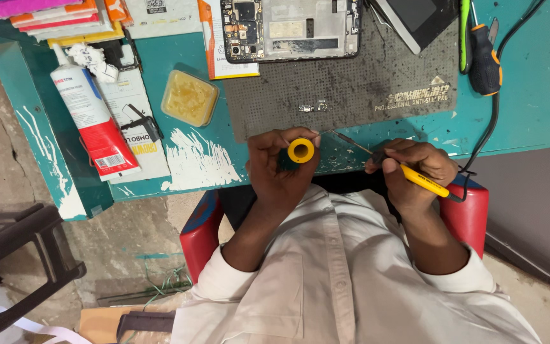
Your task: The person uses a soldering iron and solder wire to reflow or attach components on a small electronic module. They repeatedly apply heat and solder to specific points on the component while holding it with the other hand. The work is performed on a repair bench with a disassembled phone and tools nearby.
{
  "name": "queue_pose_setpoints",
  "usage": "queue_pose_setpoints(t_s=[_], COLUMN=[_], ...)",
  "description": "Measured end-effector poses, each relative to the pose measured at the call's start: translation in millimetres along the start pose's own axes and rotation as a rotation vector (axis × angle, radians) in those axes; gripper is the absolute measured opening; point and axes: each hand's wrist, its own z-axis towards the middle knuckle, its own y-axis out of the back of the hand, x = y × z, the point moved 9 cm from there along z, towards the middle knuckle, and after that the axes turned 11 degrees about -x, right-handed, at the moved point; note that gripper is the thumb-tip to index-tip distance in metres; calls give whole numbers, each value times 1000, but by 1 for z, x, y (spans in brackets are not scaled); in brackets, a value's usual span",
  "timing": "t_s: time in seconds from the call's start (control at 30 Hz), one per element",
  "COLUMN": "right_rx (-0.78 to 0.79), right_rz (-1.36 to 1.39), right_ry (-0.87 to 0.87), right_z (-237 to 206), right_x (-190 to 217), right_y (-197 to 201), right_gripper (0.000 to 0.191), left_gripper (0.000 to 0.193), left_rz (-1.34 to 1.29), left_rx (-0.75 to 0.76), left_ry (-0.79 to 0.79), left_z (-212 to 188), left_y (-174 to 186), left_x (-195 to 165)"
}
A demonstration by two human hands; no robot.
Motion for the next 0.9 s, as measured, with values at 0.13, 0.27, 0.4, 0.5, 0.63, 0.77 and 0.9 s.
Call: queue_pose_setpoints(t_s=[0.13, 0.27, 0.4, 0.5, 0.63, 0.77, 0.9], right_rx=[0, 8, 5, -42, -138, -240, -333], right_rz=[11, -9, -2, 59, 345, 613, 801], right_ry=[2, 8, 8, -35, -258, -545, -723], right_z=[-1, -1, -3, -5, -4, -6, -16], right_x=[0, 1, -2, -10, -30, -47, -52], right_y=[-1, -2, 1, 7, 24, 39, 43], right_gripper=[13, 13, 12, 13, 15, 27, 24], left_gripper=[45, 45, 45, 46, 46, 42, 35], left_rz=[3, -5, -15, -33, -57, 121, 589], left_rx=[-9, -10, -10, -11, -35, -11, -20], left_ry=[10, 10, 17, 21, 48, -57, -201], left_z=[-2, -3, -4, -6, -4, 20, 49], left_y=[1, 1, 1, 2, 6, 15, 19], left_x=[2, 3, 4, 6, 1, -18, -32])
